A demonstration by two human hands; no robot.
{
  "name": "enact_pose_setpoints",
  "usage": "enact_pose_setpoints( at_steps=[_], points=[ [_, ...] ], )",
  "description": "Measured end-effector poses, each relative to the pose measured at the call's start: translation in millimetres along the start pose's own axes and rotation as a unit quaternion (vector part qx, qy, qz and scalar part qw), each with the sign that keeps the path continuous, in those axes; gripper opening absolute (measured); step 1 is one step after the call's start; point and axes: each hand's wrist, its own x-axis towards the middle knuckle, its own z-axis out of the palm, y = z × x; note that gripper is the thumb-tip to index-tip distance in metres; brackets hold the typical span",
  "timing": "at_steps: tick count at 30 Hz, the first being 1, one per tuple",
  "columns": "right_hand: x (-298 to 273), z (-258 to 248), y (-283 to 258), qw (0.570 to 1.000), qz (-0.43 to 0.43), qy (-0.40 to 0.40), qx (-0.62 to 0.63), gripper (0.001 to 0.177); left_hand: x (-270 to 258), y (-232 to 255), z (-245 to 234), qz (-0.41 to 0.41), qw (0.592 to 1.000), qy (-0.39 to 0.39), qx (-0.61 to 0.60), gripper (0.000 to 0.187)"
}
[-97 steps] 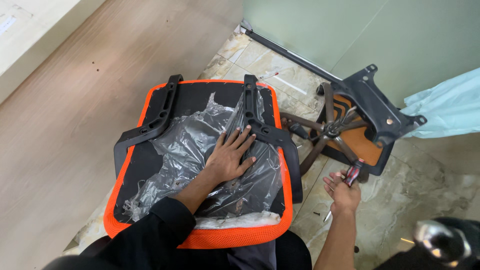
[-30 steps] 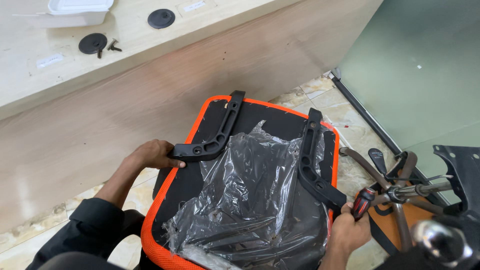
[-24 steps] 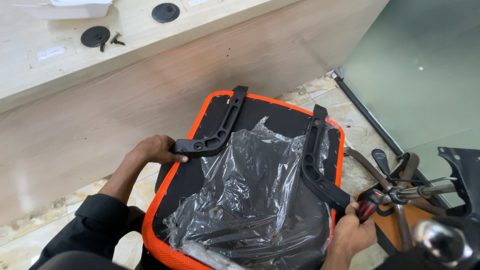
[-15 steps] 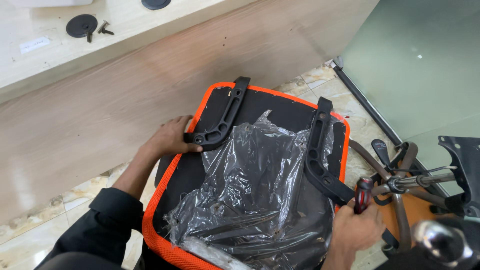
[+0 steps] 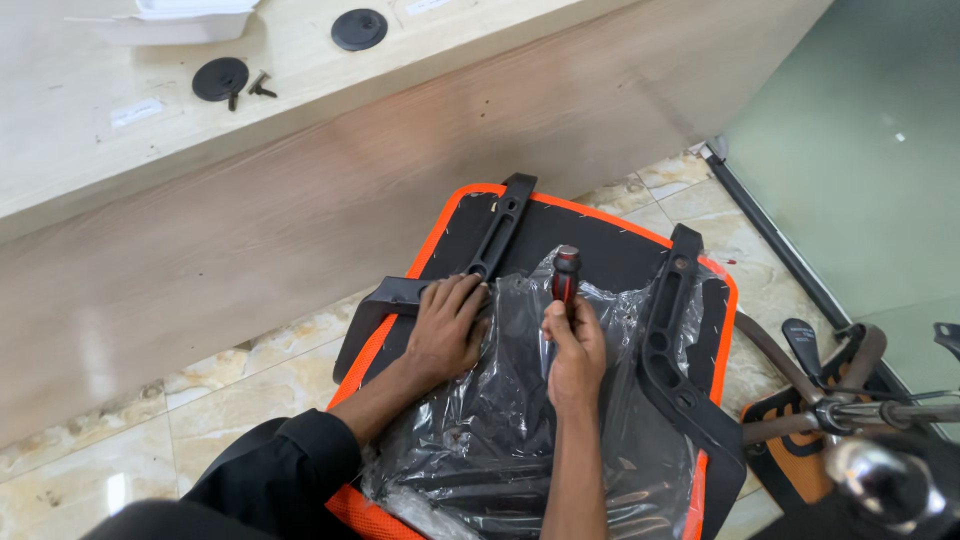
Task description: The person uses a screwdriver to loosen and remove screws from a black plastic chair base, then detaches the base from the chair's metal frame. The removed parts are placed on the chair seat.
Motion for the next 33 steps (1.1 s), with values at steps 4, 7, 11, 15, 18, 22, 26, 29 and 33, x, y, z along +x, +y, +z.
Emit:
enact_pose_setpoints(
  at_steps=[4, 7, 11, 15, 18, 22, 26, 29, 33],
  points=[
    [-1, -19, 15, 0.996, 0.057, -0.007, 0.067, 0.030, 21, -15, 2, -0.052, 0.993, -0.049, -0.096, 0.015],
    [3, -7, 27, 0.985, 0.170, 0.024, -0.029, 0.033, 49, -54, -14, -0.112, 0.978, -0.045, -0.173, 0.013],
    [6, 19, 37, 0.965, 0.204, 0.016, -0.167, 0.035, 86, -120, -49, -0.125, 0.982, 0.104, -0.094, 0.011],
    [13, 42, 36, 0.965, 0.173, 0.011, -0.195, 0.032, 115, -190, -95, -0.141, 0.962, 0.204, 0.113, 0.020],
    [16, 56, 33, 0.971, 0.143, 0.014, -0.192, 0.032, 139, -233, -117, -0.141, 0.955, 0.219, 0.141, 0.051],
    [20, 63, 31, 0.972, 0.135, 0.023, -0.192, 0.033, 162, -267, -119, -0.155, 0.973, 0.085, 0.146, 0.050],
    [18, 58, 34, 0.973, 0.127, 0.035, -0.189, 0.033, 159, -279, -108, -0.271, 0.955, 0.024, 0.120, 0.028],
    [17, 54, 36, 0.975, 0.128, 0.044, -0.176, 0.033, 161, -287, -108, -0.327, 0.938, 0.035, 0.113, 0.029],
    [15, 48, 38, 0.974, 0.130, 0.064, -0.173, 0.032, 155, -293, -115, -0.263, 0.952, 0.056, 0.146, 0.037]
  ],
)
